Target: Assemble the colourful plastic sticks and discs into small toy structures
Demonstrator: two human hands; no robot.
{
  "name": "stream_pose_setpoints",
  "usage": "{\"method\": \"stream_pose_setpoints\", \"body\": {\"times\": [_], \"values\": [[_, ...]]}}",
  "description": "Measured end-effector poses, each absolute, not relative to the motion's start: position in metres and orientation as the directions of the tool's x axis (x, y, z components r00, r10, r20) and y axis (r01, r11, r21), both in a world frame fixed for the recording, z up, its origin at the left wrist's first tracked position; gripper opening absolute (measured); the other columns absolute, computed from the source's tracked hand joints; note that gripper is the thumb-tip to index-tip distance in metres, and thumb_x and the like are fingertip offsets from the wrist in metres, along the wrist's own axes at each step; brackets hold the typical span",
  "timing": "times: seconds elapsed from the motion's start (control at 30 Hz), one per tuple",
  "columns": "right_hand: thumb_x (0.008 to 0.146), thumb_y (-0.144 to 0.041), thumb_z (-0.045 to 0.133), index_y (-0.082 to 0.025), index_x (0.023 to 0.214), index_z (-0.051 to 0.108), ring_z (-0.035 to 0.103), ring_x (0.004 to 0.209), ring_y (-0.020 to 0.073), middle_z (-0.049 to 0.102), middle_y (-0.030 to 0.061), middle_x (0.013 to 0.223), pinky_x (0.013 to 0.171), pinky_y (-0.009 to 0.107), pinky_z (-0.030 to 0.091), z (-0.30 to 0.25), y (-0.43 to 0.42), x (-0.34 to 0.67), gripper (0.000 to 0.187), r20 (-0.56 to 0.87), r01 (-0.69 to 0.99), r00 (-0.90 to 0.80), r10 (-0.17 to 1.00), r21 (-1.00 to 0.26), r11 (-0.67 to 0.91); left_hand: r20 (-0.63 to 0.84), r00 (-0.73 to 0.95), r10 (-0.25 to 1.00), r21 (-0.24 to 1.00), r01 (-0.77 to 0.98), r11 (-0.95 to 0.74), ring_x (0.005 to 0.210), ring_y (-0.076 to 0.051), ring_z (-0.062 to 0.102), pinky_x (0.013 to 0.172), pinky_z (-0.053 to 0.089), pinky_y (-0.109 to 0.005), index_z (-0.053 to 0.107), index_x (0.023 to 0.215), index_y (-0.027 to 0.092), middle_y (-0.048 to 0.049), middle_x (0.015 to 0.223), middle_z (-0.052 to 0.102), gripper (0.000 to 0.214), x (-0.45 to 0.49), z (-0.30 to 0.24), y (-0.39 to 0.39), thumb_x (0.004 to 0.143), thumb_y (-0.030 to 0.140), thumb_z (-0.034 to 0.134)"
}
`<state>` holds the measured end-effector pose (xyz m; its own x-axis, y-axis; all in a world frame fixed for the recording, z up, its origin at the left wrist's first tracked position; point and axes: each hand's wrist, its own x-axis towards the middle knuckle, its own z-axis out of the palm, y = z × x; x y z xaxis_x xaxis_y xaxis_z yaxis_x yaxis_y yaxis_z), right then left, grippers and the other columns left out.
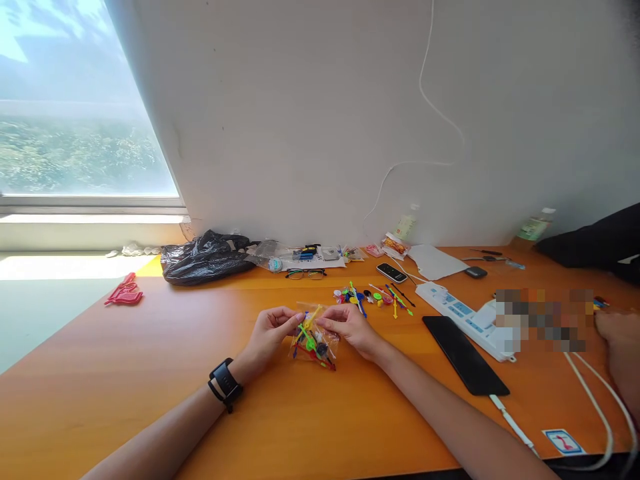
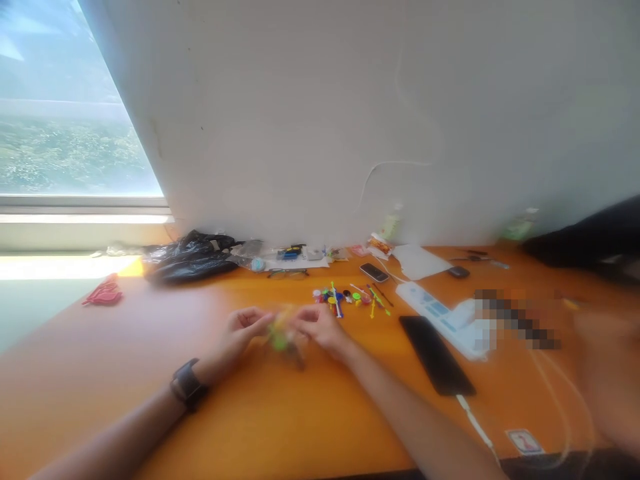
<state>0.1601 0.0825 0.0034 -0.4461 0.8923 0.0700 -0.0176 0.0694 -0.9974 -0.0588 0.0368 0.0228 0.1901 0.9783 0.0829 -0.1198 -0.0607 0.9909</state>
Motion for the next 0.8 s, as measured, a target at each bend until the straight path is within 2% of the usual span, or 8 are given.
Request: {"method": "stream_pose_setpoints", "body": {"times": [0.1,0.27,0.43,0.53,0.63,0.8], "values": [[0.079,-0.054,0.085,-0.015,0.074,0.077,0.044,0.055,0.0096,0.059,-0.0019,0.061,0.054,0.025,0.031,0.006,0.085,0.165,0.041,0.074,-0.011,-0.472,0.879,-0.997,0.078,0.106,0.193,0.976,0.989,-0.12,-0.083,0.073,-0.016,0.069,0.068,0.054,-0.025,0.076,0.084,0.012,-0.0082,0.081,0.078,0.042,-0.06,0.022,0.038,0.086,0.054,0.08],[0.083,-0.053,0.083,-0.014,0.087,0.082,0.047,0.058,0.01,0.063,-0.0006,0.066,0.056,0.025,0.035,0.005,0.09,0.17,0.039,0.08,-0.017,-0.497,0.864,-0.996,0.082,0.088,0.189,0.978,0.982,-0.18,-0.054,0.075,-0.016,0.069,0.071,0.055,-0.025,0.077,0.091,0.013,-0.0068,0.083,0.076,0.04,-0.061,0.017,0.039,0.088,0.053,0.078],[0.083,-0.052,0.083,-0.013,0.084,0.081,0.052,0.061,0.0106,0.068,0.0013,0.069,0.059,0.024,0.037,0.0,0.089,0.166,0.039,0.087,-0.008,-0.536,0.84,-0.995,0.099,0.041,0.231,0.972,0.981,-0.194,0.004,0.084,-0.02,0.072,0.072,0.056,-0.026,0.077,0.109,0.014,-0.0103,0.1,0.079,0.045,-0.059,0.021,0.037,0.082,0.05,0.085],[0.083,-0.051,0.083,-0.013,0.086,0.082,0.054,0.061,0.0105,0.069,0.0015,0.07,0.06,0.024,0.039,-0.002,0.087,0.164,0.038,0.076,-0.002,-0.575,0.815,-0.996,0.092,0.024,0.322,0.946,0.991,-0.13,0.019,0.077,-0.021,0.072,0.065,0.054,-0.027,0.08,0.104,0.012,-0.012,0.095,0.08,0.044,-0.056,0.029,0.033,0.079,0.048,0.087],[0.078,-0.051,0.087,-0.013,0.082,0.08,0.055,0.058,0.0107,0.068,0.0009,0.066,0.057,0.024,0.041,-0.001,0.088,0.166,0.038,0.051,-0.001,-0.552,0.832,-0.998,0.06,0.008,0.325,0.946,0.99,-0.135,0.038,0.067,-0.019,0.069,0.059,0.05,-0.027,0.081,0.097,0.011,-0.0122,0.091,0.08,0.041,-0.055,0.032,0.03,0.079,0.047,0.088],[0.071,-0.051,0.092,-0.013,0.084,0.08,0.057,0.057,0.0103,0.07,0.0013,0.068,0.055,0.024,0.044,0.003,0.095,0.172,0.042,0.036,-0.045,-0.466,0.884,-0.999,0.017,-0.003,0.304,0.953,0.976,-0.208,0.069,0.08,-0.023,0.072,0.068,0.054,-0.03,0.08,0.095,0.012,-0.0137,0.101,0.08,0.04,-0.059,0.027,0.034,0.077,0.046,0.089]]}}
